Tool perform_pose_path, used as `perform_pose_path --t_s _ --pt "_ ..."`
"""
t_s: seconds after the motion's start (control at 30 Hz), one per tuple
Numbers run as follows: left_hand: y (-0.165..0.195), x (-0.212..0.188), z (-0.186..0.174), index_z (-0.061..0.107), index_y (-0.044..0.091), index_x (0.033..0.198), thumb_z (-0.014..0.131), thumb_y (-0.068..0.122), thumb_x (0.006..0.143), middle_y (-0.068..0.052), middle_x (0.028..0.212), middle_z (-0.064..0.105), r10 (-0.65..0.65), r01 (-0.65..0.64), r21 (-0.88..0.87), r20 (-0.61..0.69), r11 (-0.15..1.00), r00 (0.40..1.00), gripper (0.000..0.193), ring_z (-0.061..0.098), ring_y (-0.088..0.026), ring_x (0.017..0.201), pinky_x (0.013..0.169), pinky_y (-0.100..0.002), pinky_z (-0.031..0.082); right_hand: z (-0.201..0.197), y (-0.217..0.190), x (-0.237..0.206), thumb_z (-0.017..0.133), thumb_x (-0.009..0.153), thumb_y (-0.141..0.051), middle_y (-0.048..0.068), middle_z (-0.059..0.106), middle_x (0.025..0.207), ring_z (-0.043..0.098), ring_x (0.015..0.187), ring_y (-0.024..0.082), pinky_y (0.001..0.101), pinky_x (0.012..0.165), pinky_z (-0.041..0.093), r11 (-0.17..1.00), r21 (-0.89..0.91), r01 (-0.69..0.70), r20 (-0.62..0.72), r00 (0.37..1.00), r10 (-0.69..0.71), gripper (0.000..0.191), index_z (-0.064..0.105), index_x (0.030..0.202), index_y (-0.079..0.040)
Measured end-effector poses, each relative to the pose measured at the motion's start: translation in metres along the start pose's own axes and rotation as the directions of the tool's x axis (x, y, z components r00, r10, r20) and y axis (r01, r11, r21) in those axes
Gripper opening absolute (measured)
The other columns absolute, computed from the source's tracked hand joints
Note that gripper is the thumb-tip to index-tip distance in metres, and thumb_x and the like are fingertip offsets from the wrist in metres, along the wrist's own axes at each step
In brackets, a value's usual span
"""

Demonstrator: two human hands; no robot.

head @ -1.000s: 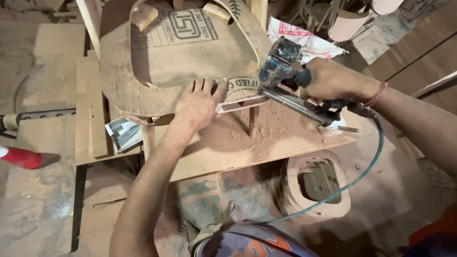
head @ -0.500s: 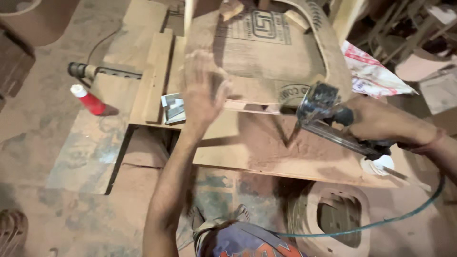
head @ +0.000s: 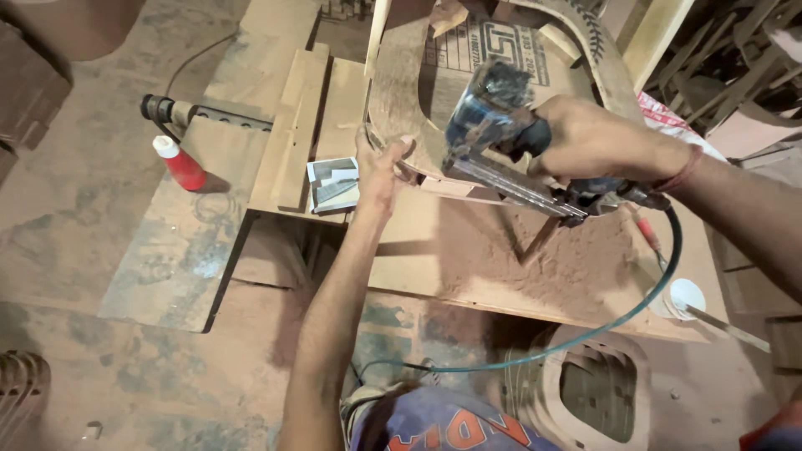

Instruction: The person assembles a wooden chair by applying glue to small blocks and attaching them to the chair frame using a pneumatic nail gun. They then attach a curved wooden seat piece to the frame and secure it with nails.

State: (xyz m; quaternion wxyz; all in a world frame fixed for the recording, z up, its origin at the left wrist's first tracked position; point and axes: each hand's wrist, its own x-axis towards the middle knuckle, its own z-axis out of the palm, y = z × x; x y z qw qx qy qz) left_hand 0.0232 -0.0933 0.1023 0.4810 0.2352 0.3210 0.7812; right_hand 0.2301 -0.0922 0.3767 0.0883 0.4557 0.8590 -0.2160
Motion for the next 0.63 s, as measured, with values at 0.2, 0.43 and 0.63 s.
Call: perform_pose_path --t_s 0.2,0.43,0.63 --pt "0.008 0.0 0.003 0.018 0.01 0.154 0.075 0.01 0.079 -0.018 0.119 0.065 -0.072 0.072 -0.002 -0.008 0.997 0.997 0.094 0.07 -0.025 0.1 0.054 -0.037 0.054 0.001 0.001 -0.004 0.074 0.085 -0.014 0.012 0.067 0.066 0.058 0.054 0.023 0.0407 0.048 0.045 0.965 -0.058 -0.254 0.041 0.966 0.257 0.024 0.073 0.107 -0.005" --pt "0.006 -0.001 0.003 0.016 0.01 0.156 0.073 0.012 0.08 -0.02 0.122 0.064 -0.075 0.075 0.019 -0.02 0.997 0.997 0.095 0.071 -0.027 0.103 0.057 -0.039 0.058 0.004 0.025 -0.017 0.074 0.085 -0.012 0.017 0.073 0.071 0.066 0.058 0.021 0.0395 0.05 0.052 0.949 -0.069 -0.308 0.0 0.951 0.309 0.026 0.073 0.102 0.008" --pt "0.021 0.013 0.003 0.019 0.007 0.157 0.078 0.018 0.083 -0.024 0.144 0.047 -0.181 0.175 -0.121 -0.038 0.977 0.983 0.096 0.054 -0.033 0.129 0.075 -0.049 0.061 0.005 0.031 -0.016 0.078 0.078 -0.013 0.011 0.072 0.075 0.068 0.057 0.021 0.0372 0.05 0.056 0.982 0.009 -0.191 -0.067 0.979 0.191 0.04 0.073 0.116 -0.004"
